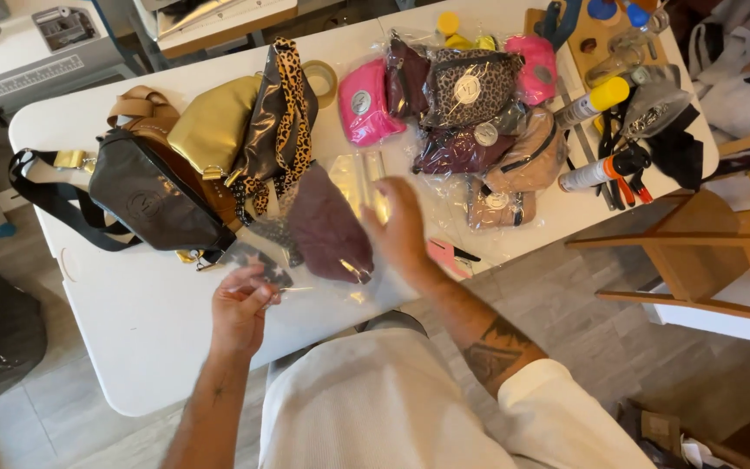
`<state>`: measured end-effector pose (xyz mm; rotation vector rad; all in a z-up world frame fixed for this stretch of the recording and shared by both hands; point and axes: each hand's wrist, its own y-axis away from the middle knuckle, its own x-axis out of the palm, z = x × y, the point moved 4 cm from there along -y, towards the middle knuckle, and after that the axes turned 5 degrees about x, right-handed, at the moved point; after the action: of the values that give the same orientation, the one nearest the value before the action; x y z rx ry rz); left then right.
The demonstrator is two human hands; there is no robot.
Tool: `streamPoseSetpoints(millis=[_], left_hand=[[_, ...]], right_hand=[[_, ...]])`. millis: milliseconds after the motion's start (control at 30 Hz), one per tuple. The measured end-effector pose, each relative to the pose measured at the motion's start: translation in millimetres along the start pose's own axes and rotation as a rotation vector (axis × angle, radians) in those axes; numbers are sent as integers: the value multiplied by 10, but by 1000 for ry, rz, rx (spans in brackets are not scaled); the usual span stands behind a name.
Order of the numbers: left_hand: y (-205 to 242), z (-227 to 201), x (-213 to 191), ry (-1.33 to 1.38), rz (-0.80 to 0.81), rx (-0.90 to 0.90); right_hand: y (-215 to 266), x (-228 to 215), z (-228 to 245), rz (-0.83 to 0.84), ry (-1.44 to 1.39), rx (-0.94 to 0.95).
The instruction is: The person seals a leopard-print bag in a clear plastic bag using a pink handheld sealer. They then retrieve a maroon bag from a shelf, attach a star-patterned strap, and place the bag into a new plastic bag. Finally, they seal the second bag with the sealer.
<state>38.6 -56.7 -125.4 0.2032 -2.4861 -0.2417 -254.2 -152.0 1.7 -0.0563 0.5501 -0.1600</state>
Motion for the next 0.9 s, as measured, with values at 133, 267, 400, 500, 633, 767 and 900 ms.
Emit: streamPoseSetpoints(millis=[133,267,400,500,633,767,900], left_hand=[[5,-352,229,-310,-102,115],[31,-566,550,-379,-143,161],[-4,-649,418,-534,-159,157],[16,-941,439,-818,-212,143],[103,-924,756,-1381,-123,432],[119,-902,1047,-1430,-96,536],[52,-791,1050,-1675,-70,605]], right_hand=[[695,552,825,346,-270,-205],[795,867,715,417,-427,38],[648,898,430,477,-519,170],[493,666,334,355,-428,209],[787,390,951,113,-123,-487],[920,618,909,196,-37,-721],[961,968,108,398,518,-771]])
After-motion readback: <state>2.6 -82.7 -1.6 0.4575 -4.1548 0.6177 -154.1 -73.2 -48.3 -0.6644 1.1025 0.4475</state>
